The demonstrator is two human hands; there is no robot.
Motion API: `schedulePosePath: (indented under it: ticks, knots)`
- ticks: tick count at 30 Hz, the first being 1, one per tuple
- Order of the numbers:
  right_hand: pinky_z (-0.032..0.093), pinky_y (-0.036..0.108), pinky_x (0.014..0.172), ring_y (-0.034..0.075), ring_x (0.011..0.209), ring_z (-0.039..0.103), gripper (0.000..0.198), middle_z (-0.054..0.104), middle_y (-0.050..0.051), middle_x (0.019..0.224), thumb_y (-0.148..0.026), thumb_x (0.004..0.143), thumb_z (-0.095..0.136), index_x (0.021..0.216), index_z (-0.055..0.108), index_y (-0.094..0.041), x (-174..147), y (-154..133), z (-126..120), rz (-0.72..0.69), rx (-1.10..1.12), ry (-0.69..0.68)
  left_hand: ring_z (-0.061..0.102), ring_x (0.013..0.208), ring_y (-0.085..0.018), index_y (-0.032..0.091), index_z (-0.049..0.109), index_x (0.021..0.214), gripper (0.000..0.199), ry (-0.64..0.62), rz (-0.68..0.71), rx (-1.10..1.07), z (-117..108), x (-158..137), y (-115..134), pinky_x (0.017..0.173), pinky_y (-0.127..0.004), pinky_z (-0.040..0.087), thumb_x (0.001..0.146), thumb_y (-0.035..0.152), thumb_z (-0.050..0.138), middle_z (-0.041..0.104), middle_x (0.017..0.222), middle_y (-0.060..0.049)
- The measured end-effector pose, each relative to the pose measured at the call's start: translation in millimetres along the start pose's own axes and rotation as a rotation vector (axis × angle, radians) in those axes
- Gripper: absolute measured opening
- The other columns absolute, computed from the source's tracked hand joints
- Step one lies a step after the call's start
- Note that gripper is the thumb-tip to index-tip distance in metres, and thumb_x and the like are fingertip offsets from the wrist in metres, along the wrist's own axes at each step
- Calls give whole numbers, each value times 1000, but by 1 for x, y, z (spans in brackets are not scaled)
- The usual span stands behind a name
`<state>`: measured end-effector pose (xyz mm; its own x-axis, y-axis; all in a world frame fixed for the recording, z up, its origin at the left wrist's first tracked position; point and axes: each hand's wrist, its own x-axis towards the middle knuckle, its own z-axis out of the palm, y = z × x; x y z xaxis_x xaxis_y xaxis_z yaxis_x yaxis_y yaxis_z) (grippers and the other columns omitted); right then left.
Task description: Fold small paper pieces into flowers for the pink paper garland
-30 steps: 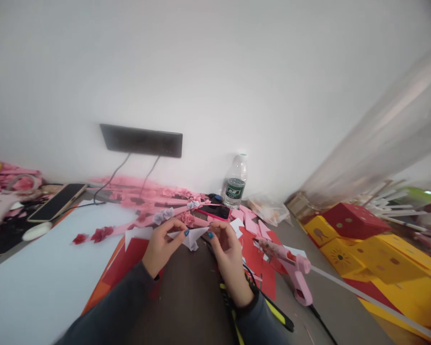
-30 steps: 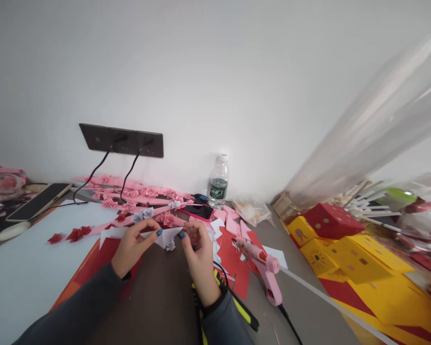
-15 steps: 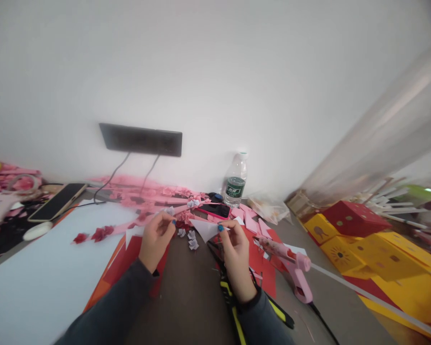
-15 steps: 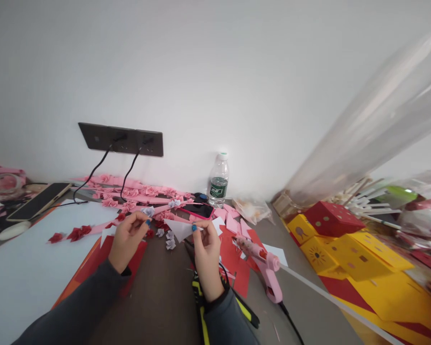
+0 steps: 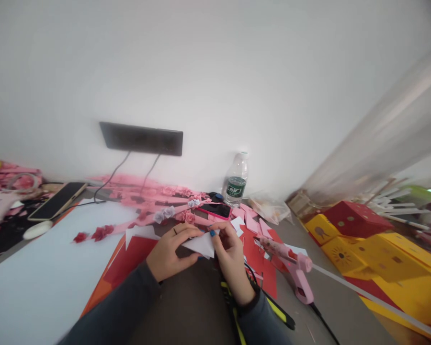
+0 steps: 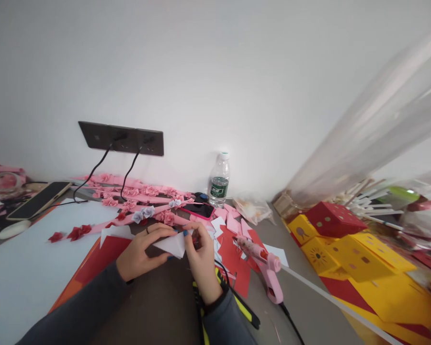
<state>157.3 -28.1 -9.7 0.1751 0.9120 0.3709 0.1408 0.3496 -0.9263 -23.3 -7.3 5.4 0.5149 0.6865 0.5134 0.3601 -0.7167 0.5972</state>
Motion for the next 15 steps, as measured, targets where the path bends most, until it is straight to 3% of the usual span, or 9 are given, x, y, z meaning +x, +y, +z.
schedulePosePath:
  ticks: [4, 6, 9, 15]
  knots:
    - [42, 26, 59, 15, 67, 54, 15, 61, 2, 84, -33, 93, 52, 95, 61, -21, -2, -5, 1, -62, 16, -48, 65, 95, -19, 20, 64, 109, 33, 12, -80, -8, 2, 1, -1, 83, -29, 51, 80, 7, 54, 70, 104, -6]
    - [45, 27, 64, 16, 72, 56, 19, 60, 2, 86, -33, 91, 55, 105, 59, -22, -3, -7, 2, -81, 47, -109, 62, 72, -16, 18, 66, 88, 15, 49, -148, 23, 3, 2, -2, 66, -26, 48, 85, 14, 53, 68, 81, -3]
    - [46, 27, 63, 16, 69, 55, 36, 57, 0, 82, -29, 87, 60, 121, 51, -21, -3, -7, 4, -43, 21, -168, 51, 55, -14, 17, 60, 69, 23, 132, -245, 57, 2, 4, -4, 55, -25, 40, 89, 26, 53, 55, 61, 1]
    - [43, 25, 54, 14, 60, 51, 22, 56, -1, 74, -32, 86, 59, 105, 56, -21, 4, -2, 5, 22, 57, -139, 58, 63, -17, 14, 69, 87, 31, 150, -461, -393, 2, 7, -4, 55, -25, 45, 89, 42, 54, 65, 72, -3]
